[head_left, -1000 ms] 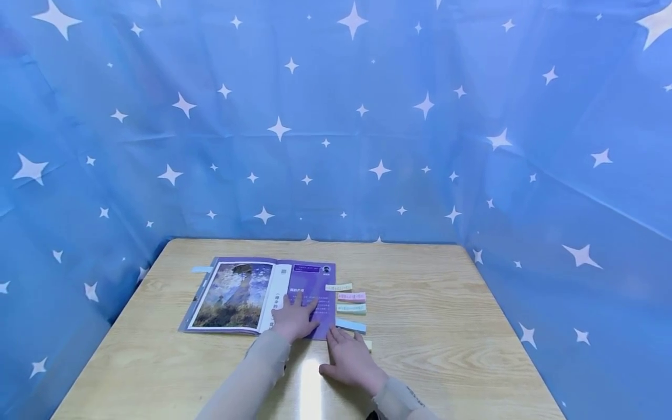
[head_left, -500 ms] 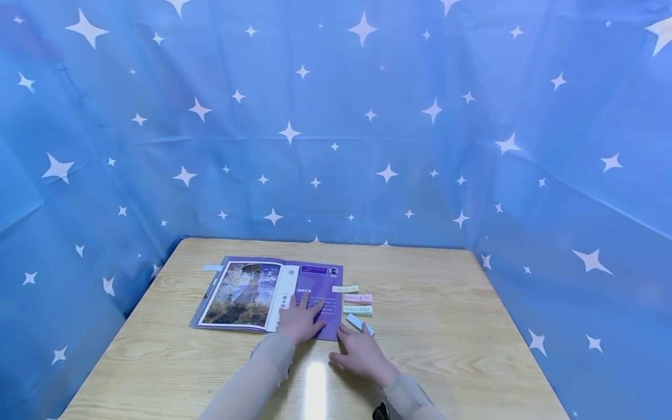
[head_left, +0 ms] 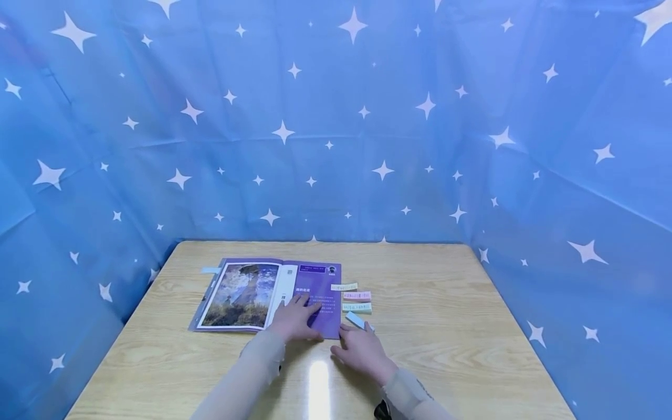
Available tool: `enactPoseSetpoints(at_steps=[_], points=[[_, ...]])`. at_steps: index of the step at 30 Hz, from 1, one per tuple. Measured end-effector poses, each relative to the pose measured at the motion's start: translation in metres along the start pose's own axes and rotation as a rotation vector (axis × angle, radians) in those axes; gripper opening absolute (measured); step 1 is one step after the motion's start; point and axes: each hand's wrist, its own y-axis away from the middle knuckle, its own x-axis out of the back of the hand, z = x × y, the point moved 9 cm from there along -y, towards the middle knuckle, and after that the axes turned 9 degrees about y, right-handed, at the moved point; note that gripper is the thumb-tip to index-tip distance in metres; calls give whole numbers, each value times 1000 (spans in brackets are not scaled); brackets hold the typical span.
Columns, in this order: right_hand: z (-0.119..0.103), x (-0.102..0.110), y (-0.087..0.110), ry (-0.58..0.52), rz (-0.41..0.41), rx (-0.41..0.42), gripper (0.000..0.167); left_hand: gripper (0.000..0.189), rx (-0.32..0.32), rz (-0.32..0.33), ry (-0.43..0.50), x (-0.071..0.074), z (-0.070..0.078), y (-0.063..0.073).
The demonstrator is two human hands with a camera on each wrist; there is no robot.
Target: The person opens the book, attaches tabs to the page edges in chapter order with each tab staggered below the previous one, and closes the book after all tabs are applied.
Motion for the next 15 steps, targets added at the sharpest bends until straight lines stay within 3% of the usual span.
enactPoseSetpoints(at_steps=[3, 8, 15], points=[[2, 0, 0, 1, 24, 7, 28, 91, -55, -1, 13, -2, -2, 1], [6, 1, 0, 13, 23, 13, 32, 91, -119, 7, 31, -2, -1, -2], [4, -1, 0, -20, -6, 34, 36, 87, -129, 16, 4, -2, -3, 1]])
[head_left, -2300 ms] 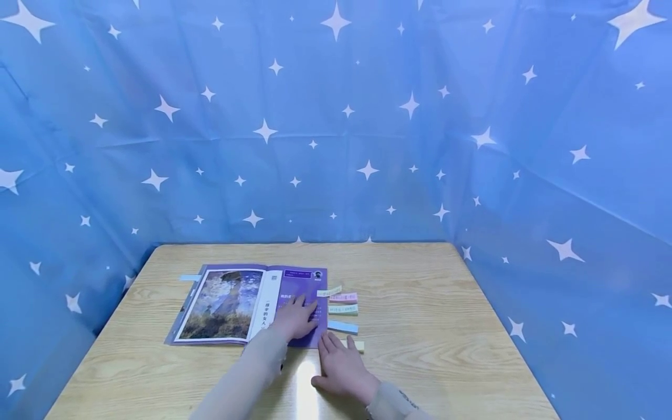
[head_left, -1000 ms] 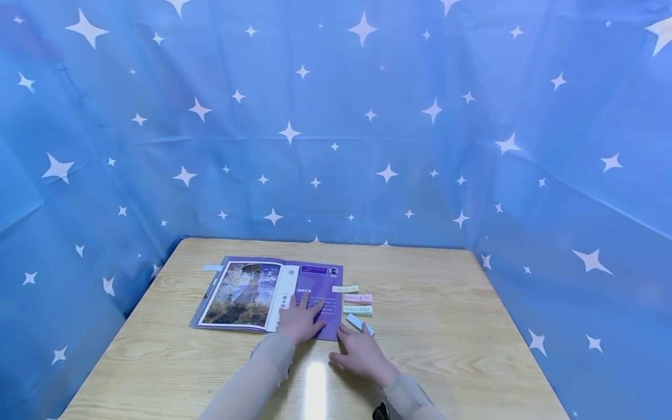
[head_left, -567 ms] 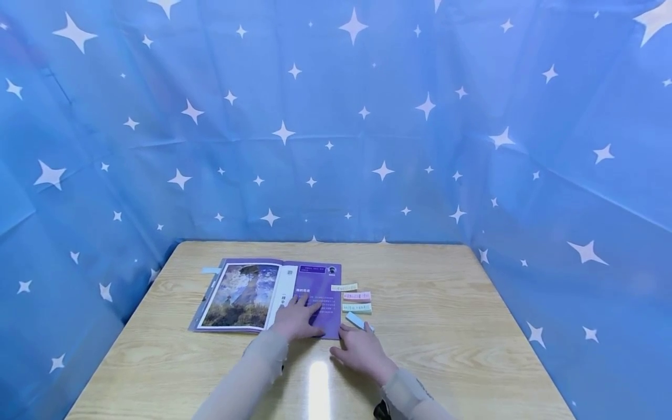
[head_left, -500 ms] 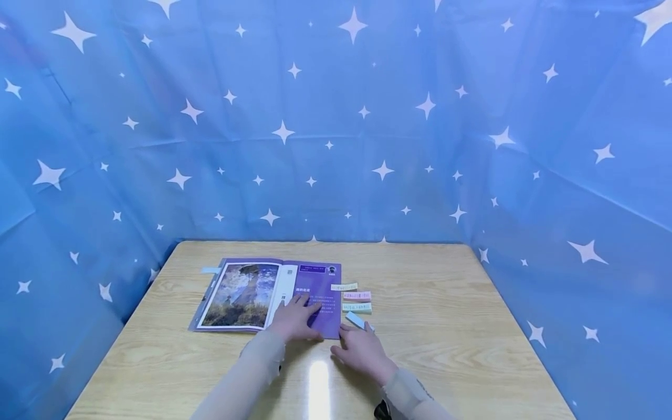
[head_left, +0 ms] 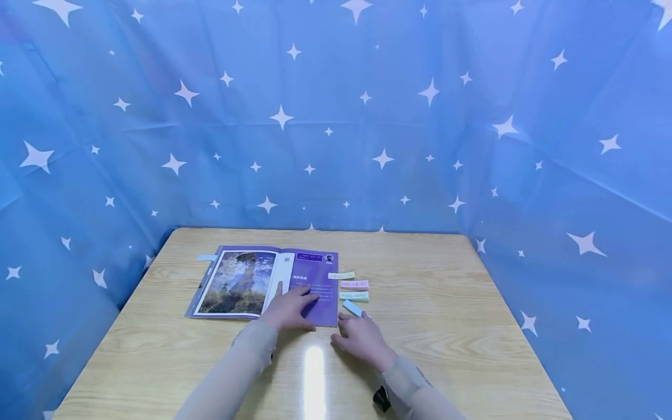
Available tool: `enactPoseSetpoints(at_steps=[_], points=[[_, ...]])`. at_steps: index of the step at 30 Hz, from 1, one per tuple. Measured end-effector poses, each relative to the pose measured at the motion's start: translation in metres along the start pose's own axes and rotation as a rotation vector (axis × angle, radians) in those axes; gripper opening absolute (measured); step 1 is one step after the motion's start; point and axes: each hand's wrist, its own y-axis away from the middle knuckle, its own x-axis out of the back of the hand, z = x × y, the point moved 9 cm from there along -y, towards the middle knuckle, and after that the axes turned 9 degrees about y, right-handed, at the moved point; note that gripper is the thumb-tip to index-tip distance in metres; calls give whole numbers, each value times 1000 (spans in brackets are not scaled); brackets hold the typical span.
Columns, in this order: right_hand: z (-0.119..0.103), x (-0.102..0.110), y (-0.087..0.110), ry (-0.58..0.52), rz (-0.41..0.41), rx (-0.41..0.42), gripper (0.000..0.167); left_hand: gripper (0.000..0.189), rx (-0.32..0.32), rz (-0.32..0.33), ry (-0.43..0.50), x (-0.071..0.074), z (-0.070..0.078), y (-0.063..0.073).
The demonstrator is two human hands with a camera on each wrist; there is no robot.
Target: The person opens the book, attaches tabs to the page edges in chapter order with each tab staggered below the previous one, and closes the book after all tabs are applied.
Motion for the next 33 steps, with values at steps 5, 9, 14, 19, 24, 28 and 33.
enactPoseSetpoints(at_steps=[5, 9, 14, 19, 24, 28, 33], points=[[-5, -1, 0, -18, -24, 1, 30, 77, -26, -6, -8, 0, -1, 4], [-4, -3, 1, -40, -46, -1, 24, 70, -66, -6, -8, -1, 2, 9], [-2, -6, 3, -69, -78, -8, 29, 58, -86, 1, 42, -2, 3, 14], [1, -8, 4, -82, -89, -17, 30, 49, -88, 13, 87, -3, 0, 14], [0, -5, 4, -122, -86, 1, 24, 34, -100, 19, 152, -1, 1, 13], [2, -1, 2, -154, -89, 10, 33, 20, -99, 47, 197, 6, 0, 9], [3, 1, 2, -161, -94, 35, 34, 20, -110, 68, 192, 9, 1, 7]])
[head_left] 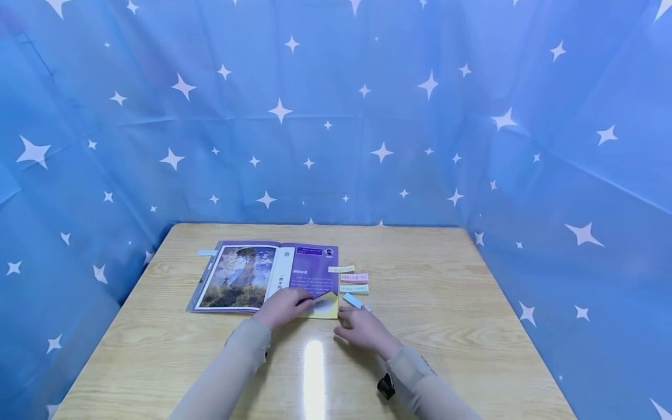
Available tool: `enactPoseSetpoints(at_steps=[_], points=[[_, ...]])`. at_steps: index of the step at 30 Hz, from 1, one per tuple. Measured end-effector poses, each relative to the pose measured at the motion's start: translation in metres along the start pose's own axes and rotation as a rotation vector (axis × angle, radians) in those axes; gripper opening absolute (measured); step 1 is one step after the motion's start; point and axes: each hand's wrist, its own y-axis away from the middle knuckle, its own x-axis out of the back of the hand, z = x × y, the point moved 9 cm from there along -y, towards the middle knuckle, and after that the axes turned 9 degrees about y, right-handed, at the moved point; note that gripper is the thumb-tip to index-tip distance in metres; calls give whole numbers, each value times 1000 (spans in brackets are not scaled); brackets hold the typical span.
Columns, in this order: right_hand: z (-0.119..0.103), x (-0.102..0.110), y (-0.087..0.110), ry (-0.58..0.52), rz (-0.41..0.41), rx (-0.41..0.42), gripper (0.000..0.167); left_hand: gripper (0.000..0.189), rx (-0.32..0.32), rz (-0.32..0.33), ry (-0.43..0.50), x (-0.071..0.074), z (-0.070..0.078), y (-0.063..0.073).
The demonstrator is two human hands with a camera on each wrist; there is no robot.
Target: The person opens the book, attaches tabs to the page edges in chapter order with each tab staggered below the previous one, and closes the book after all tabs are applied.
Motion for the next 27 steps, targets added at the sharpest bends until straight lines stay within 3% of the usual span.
enactPoseSetpoints(at_steps=[3, 8, 18, 22, 27], points=[[1, 0, 1, 2, -4, 6, 42, 26, -17, -8, -13, -1, 2, -1], [1, -2, 0, 13, -16, -13, 33, 32, -32, -19, -41, -2, 4, 0], [-6, -5, 0, 124, -2, -7, 25, 20, -37, 33, -118, -2, 10, 2], [-4, -4, 1, 114, 0, -41, 38, 19, -42, 70, -193, -2, 15, -1], [0, -4, 2, 108, 0, -82, 50, 23, -4, 75, -245, -6, 14, -4]])
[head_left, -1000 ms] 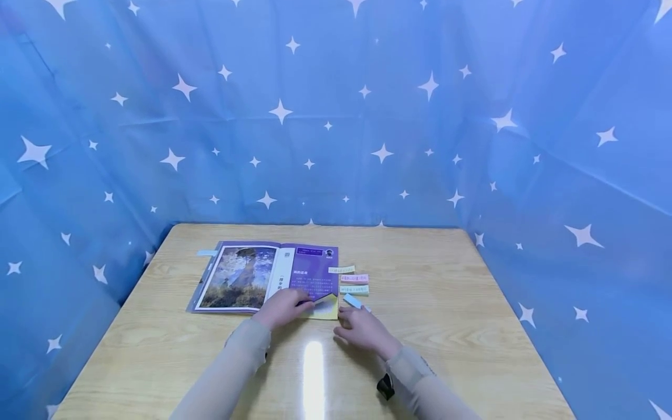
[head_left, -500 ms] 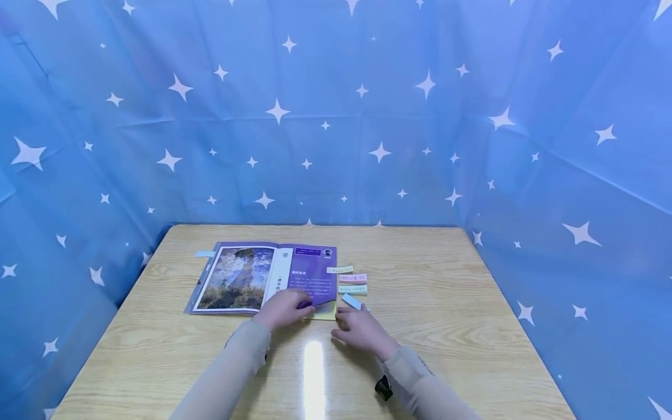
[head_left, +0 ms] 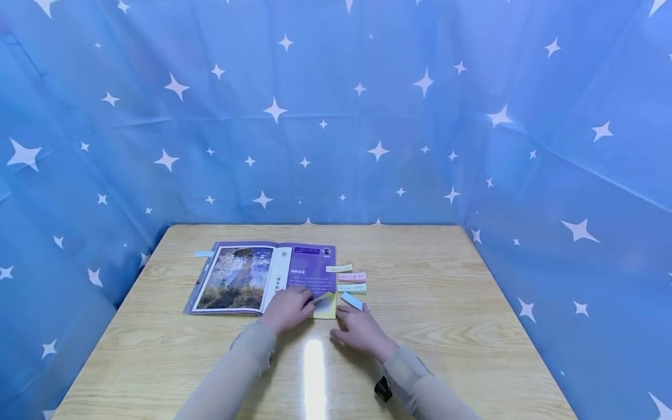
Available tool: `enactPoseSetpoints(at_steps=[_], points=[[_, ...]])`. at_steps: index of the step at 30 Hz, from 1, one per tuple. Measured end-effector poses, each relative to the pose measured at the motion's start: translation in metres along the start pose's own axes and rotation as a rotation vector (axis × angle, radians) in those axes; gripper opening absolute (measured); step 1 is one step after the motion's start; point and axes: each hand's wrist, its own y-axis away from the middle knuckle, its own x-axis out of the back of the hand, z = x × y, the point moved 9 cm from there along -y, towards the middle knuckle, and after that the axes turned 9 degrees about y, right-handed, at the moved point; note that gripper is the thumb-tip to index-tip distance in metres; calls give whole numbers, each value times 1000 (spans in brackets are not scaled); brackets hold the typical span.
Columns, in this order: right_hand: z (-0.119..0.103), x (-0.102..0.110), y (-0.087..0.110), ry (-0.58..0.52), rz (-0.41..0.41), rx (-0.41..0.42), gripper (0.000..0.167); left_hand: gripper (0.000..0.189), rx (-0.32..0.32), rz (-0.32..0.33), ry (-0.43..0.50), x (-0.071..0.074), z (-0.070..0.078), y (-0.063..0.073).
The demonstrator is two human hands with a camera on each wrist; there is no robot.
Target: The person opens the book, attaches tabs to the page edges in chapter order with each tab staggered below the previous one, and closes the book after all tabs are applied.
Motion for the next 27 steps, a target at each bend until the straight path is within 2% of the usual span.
enactPoseSetpoints(at_steps=[2, 7, 11, 20, 24, 27], points=[[0, 0, -1, 3, 4, -7, 50, 22, 11, -4, 9, 1, -1, 0], [0, -2, -1, 5, -3, -29, 49, 20, -6, -25, 34, 1, -1, 0], [1, -2, -1, -6, -1, -35, 49, 26, -11, -38, 28, 2, 0, 1], [3, 6, -4, -68, 11, -27, 52, 58, 33, -94, 53, 1, 3, 4], [-1, 12, -4, -98, 41, 2, 45, 75, 50, -125, 88, -3, 6, 2], [-4, 15, -4, -127, 70, 22, 47, 85, 63, -140, 97, -7, 9, 0]])
